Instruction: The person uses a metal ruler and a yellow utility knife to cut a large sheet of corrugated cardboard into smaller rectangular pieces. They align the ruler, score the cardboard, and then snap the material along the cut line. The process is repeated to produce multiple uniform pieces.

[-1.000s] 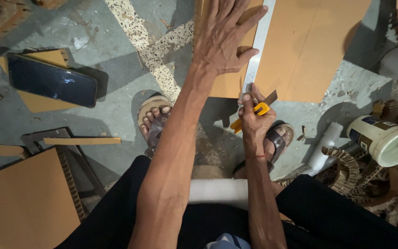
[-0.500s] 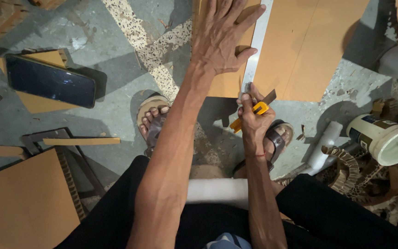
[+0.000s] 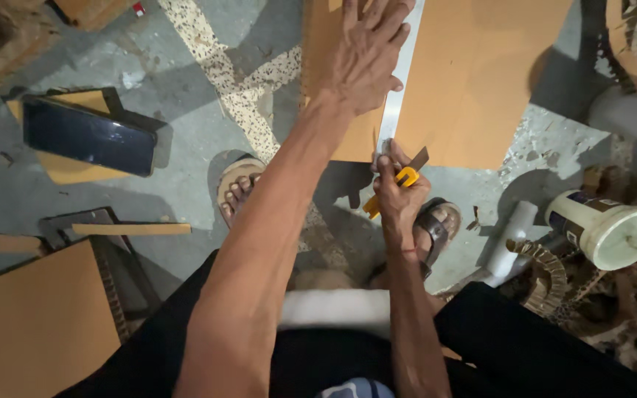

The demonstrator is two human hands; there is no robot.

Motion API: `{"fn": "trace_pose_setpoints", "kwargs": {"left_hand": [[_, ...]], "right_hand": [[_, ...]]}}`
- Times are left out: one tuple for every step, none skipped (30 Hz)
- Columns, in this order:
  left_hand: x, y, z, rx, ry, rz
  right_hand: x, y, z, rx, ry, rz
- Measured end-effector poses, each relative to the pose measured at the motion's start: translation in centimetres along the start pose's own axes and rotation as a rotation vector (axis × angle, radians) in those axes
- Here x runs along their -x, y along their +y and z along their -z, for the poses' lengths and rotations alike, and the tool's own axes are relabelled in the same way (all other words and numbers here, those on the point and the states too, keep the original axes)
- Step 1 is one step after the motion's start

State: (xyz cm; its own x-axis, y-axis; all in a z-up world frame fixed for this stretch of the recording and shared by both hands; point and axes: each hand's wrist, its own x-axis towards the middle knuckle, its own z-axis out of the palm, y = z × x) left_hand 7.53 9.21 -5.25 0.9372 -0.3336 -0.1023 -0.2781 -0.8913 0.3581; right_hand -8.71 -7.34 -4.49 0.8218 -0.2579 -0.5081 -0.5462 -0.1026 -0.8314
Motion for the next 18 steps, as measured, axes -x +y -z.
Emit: {"fn": "trace_pose_setpoints", "kwargs": {"left_hand": [[-0.4, 0.4, 0.1, -0.06, -0.031, -0.002], [-0.8, 0.6, 0.2, -0.094, -0.011, 0.029], [-1.1, 1.0, 0.2, -0.125, 0.009, 0.058], [-1.5, 1.2, 0.2, -0.157, 0.029, 0.087], [-2.0, 1.5, 0.2, -0.165, 0.014, 0.113], [-2.6, 1.6, 0.1, -0.173, -0.002, 0.138], [-3.1, 1.7, 0.0, -0.178, -0.022, 0.166], [-3.6, 2.0, -0.1, -0.235, -0.05, 0.189], [-4.3, 2.2, -0.1, -0.295, -0.073, 0.215], [-4.9, 2.2, -0.1, -0.354, -0.097, 0.241], [-5.4, 2.2, -0.1, -0.307, -0.123, 0.259], [-5.9, 2.3, 0.0, -0.259, -0.148, 0.277], [-6.3, 2.2, 0.1, -0.21, -0.175, 0.293], [-6.7, 2.0, 0.2, -0.167, -0.207, 0.286], [-6.7, 1.8, 0.3, -0.123, -0.236, 0.284], [-6.8, 1.8, 0.5, -0.091, -0.255, 0.283], [-6.8, 1.6, 0.7, -0.074, -0.257, 0.281], [-6.7, 1.6, 0.9, -0.054, -0.26, 0.285]], "right_hand": [[0.0, 0.0, 0.0, -0.013, -0.005, 0.005], [0.0, 0.0, 0.0, -0.016, -0.01, 0.011], [0.1, 0.0, 0.0, -0.017, -0.012, 0.018], [0.0, 0.0, 0.1, -0.018, -0.014, 0.024], [-0.1, 0.0, 0.1, -0.021, -0.021, 0.034], [-0.2, 0.0, 0.1, -0.023, -0.027, 0.043], [-0.1, 0.0, 0.2, -0.023, -0.034, 0.048], [0.1, -0.1, 0.4, -0.017, -0.03, 0.032], [0.0, -0.2, 0.4, -0.014, -0.03, 0.021], [0.0, -0.3, 0.4, -0.01, -0.031, 0.01], [0.0, -0.4, 0.4, 0.002, -0.027, 0.021], [0.1, -0.5, 0.4, 0.015, -0.024, 0.033], [0.1, -0.5, 0.3, 0.027, -0.018, 0.043], [0.0, -0.6, 0.3, 0.031, -0.017, 0.044], [0.0, -0.6, 0.3, 0.036, -0.016, 0.045], [0.0, -0.7, 0.3, 0.04, -0.015, 0.046], [0.0, -0.8, 0.3, 0.034, -0.019, 0.038], [0.0, -0.8, 0.3, 0.028, -0.023, 0.031]]}}
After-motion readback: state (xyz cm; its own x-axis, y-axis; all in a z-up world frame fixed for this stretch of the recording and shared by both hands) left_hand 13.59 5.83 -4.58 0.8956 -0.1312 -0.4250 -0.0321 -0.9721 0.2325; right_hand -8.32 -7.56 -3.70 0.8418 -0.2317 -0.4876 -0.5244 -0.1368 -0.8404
